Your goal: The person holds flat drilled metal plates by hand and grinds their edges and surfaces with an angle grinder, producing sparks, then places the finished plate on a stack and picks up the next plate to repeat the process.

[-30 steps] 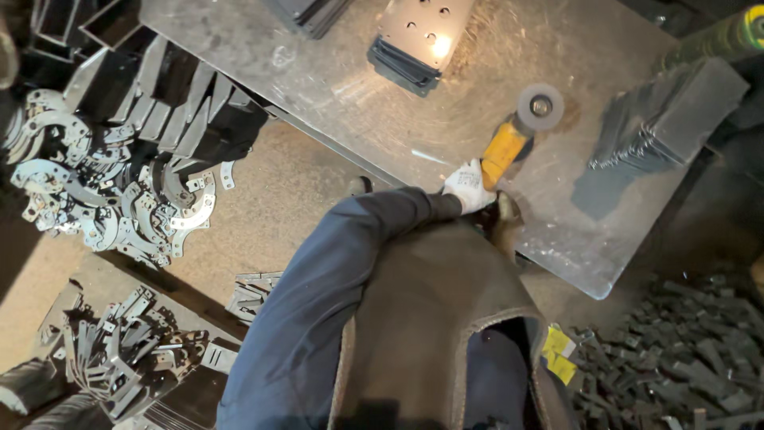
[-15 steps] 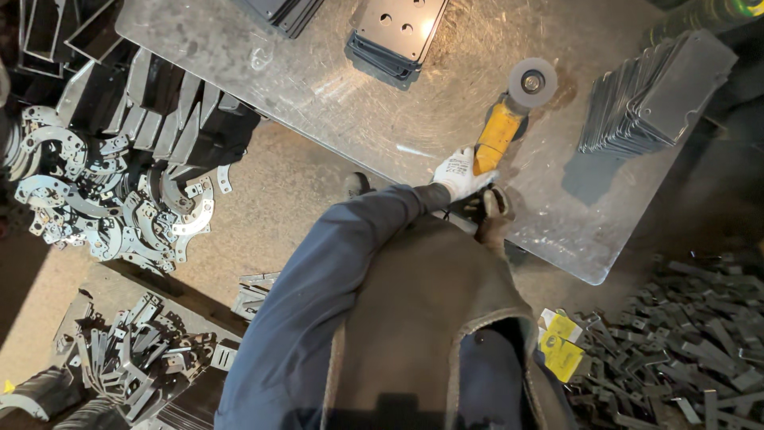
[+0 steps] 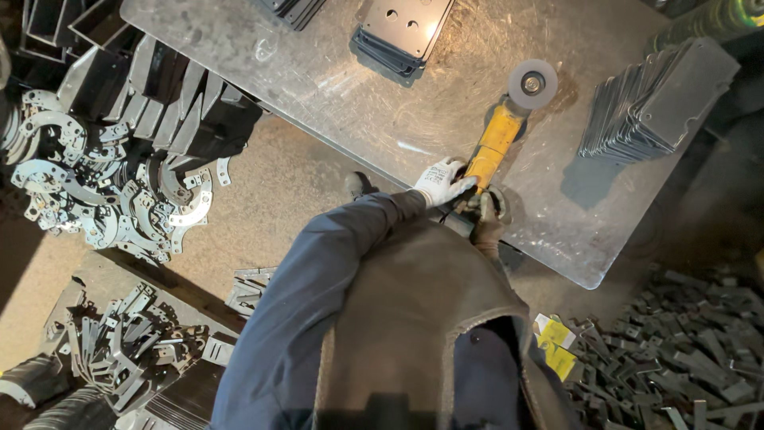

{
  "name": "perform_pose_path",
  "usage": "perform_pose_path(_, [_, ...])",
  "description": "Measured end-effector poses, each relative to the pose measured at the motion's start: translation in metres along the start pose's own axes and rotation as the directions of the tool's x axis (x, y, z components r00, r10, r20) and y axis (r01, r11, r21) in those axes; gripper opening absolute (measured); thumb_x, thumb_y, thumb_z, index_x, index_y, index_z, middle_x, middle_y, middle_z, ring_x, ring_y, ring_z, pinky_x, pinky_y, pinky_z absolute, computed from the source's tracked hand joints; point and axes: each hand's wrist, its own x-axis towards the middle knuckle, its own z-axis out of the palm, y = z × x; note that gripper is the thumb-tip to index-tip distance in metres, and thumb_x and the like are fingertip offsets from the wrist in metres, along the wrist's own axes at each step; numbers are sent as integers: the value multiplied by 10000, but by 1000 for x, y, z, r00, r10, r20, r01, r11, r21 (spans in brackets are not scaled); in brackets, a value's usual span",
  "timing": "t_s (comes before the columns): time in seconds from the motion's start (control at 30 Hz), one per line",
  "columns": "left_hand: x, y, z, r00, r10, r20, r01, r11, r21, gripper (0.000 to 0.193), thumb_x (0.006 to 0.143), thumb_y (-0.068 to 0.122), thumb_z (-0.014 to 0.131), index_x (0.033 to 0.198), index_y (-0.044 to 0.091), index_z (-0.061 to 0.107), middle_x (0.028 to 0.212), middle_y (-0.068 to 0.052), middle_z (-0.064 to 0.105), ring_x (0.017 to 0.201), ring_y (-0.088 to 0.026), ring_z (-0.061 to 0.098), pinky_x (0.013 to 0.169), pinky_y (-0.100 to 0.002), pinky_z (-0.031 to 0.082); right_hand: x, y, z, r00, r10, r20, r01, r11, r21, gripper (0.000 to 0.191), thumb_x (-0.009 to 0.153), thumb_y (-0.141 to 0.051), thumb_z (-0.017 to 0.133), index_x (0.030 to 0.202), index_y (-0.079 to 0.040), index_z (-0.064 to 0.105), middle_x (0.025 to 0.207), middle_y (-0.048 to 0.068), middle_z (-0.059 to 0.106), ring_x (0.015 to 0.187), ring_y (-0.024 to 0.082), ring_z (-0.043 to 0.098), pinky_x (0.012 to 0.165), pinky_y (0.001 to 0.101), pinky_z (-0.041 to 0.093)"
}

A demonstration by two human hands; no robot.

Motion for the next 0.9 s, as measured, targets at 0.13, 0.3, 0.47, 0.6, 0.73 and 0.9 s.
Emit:
perform_pose_path(0.13, [-3, -2, -6, 998, 62, 26, -61, 998, -29, 593, 937, 558, 593, 1262, 68, 665, 1310, -196, 634, 1184, -391, 627, 992, -439, 503, -4, -4, 2, 998, -25, 56, 22, 999, 50, 263, 1007, -123, 656, 1229, 17, 643, 903, 81, 688, 748, 151, 655, 660, 287, 570])
perform_pose_path(0.3, [-1, -4, -8, 989, 147, 15, -146, 989, -27, 546, 963, 519, 600, 1258, 64, 666, 1298, -203, 643, 1202, -396, 620, 1006, -443, 497, -4, -8, 4, 996, -51, 77, 53, 998, -21, 244, 1023, -109, 644, 1231, 18, 643, 945, 72, 692, 760, 138, 660, 659, 279, 570])
perform_pose_path(0.47, [-1, -4, -11, 992, 127, 20, -124, 988, -86, 450, 951, 439, 611, 1201, 78, 708, 1225, -199, 683, 1157, -389, 642, 983, -443, 512, -4, -10, 4, 993, -113, 35, 113, 994, 0, 261, 1008, -70, 661, 1245, 31, 624, 973, 105, 694, 760, 168, 692, 652, 306, 600])
perform_pose_path(0.6, [-2, -2, -12, 992, 126, 20, -123, 988, -98, 410, 960, 410, 614, 1192, 87, 712, 1203, -197, 694, 1140, -395, 648, 963, -448, 514, -4, -14, 1, 997, -74, 36, 73, 997, 40, 272, 1008, -77, 663, 1252, 40, 633, 989, 114, 709, 760, 177, 700, 651, 317, 610])
perform_pose_path(0.73, [-4, -1, -13, 993, 117, 10, -116, 988, -101, 399, 958, 402, 619, 1190, 92, 714, 1197, -196, 694, 1131, -396, 651, 956, -448, 517, -5, -17, 1, 999, -42, 19, 41, 998, 37, 284, 1006, -87, 660, 1259, 40, 629, 990, 116, 708, 758, 182, 701, 653, 327, 615])
perform_pose_path(0.9, [-4, 0, -15, 992, 121, 20, -119, 989, -90, 386, 963, 398, 613, 1179, 96, 719, 1204, -196, 694, 1130, -399, 647, 957, -450, 515, -6, -19, 0, 999, -4, 37, 3, 999, 35, 286, 1034, -129, 605, 1266, 38, 619, 920, 147, 705, 722, 198, 696, 658, 332, 614])
